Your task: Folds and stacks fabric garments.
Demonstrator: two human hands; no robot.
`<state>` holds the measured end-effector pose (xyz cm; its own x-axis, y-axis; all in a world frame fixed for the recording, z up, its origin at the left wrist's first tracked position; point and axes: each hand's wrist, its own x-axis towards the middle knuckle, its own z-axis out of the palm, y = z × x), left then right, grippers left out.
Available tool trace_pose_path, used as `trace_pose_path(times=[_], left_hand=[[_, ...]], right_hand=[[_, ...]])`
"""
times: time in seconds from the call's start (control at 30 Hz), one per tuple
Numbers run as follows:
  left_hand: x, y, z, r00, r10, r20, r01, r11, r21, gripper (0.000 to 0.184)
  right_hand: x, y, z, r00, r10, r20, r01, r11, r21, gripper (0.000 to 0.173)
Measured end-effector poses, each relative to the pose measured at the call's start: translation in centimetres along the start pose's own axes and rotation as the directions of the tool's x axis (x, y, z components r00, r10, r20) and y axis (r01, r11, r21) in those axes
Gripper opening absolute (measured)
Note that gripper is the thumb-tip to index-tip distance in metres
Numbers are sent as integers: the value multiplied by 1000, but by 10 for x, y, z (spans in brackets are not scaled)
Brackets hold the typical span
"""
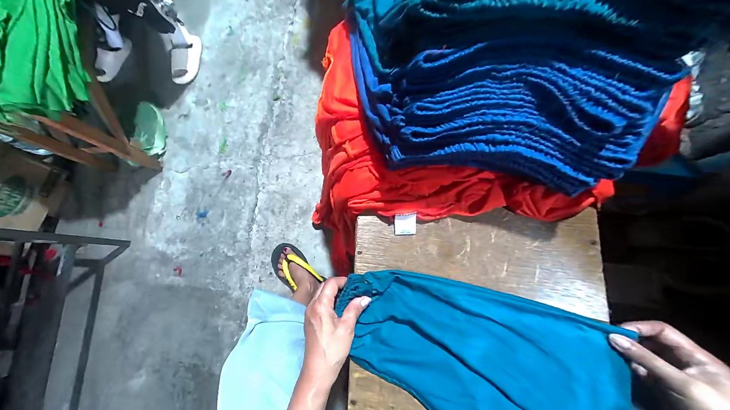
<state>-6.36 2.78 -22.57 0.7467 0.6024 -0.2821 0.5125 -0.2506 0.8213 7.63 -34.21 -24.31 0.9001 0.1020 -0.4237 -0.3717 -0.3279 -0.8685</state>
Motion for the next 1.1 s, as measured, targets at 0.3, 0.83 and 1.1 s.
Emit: trace_pose_path(times=[0.3,0.83,1.1], left_hand=[[-7,-1,-23,957,-137,255,133,991,33,64],[-46,-4,4,987,149,-63,-140,981,137,68],[-39,-21,-5,999,28,-47,-37,981,-189,34]], right_hand=[[-17,-49,44,774,-579,256,590,513,-624,45],[11,-76,208,461,-589,664,877,419,-237,36],[4,-65,222,478,-631,611,873,420,-248,31]])
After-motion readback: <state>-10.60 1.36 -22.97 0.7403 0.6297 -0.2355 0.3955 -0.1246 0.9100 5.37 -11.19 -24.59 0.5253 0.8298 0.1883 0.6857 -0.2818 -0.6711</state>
